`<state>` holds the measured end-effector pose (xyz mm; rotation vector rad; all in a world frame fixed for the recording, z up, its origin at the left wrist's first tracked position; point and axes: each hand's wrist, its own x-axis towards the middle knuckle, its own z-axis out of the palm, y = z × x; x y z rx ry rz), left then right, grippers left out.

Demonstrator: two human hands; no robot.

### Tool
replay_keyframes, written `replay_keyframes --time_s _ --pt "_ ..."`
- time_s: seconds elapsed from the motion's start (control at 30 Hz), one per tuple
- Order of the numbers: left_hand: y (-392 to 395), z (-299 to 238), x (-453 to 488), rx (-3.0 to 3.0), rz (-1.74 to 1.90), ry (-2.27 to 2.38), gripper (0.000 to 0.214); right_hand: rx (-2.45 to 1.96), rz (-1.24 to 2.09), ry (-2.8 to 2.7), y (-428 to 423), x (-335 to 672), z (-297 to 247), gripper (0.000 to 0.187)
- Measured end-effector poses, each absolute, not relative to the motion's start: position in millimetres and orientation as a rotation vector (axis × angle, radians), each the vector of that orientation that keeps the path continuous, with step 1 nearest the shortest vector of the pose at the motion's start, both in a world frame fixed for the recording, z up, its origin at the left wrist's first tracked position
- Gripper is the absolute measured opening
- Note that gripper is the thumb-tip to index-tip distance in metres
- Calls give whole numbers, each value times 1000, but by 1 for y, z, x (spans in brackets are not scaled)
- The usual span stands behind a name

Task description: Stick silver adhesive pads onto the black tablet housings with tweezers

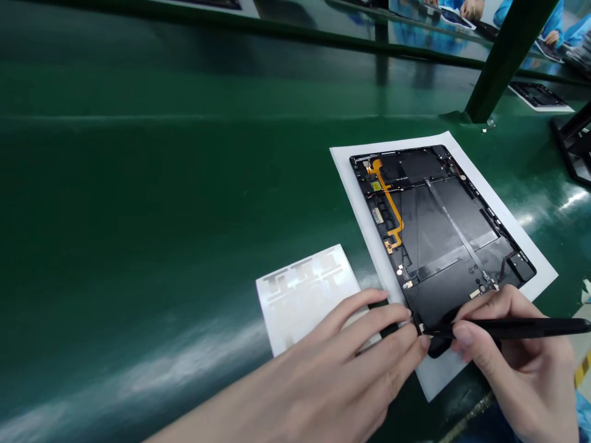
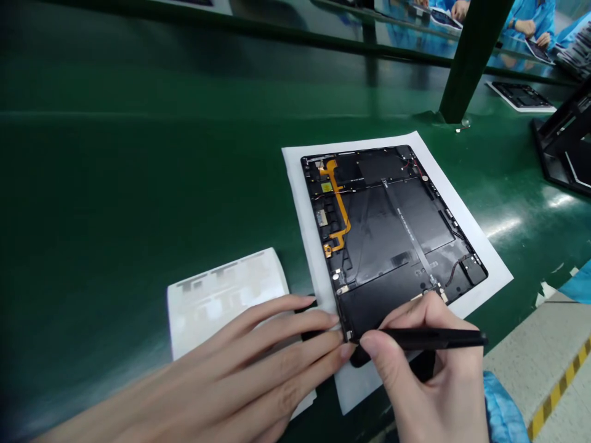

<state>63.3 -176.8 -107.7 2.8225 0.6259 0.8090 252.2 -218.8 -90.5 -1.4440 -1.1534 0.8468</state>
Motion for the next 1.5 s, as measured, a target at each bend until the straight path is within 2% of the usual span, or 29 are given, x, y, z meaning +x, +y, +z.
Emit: replay_keyframes --time_s 0.53,0.7,0.87,1.1,1.5 --pt "-171 -96 64 2638 913 609 28 -1422 818 -1240 -215 256 -95 24" --pt "-167 -95 54 2724 739 701 31 -1458 800 -1189 -215 256 -95 28" --pt "-169 -98 52 2792 734 728 38 -1466 782 -1209 -215 256 -96 30" --pt "-168 -98 54 2871 698 699 36 -1476 776 -1251 -214 258 -97 33" --pt "-170 -107 63 2809 880 734 34 -1336 636 -1350 -224 252 -101 20"
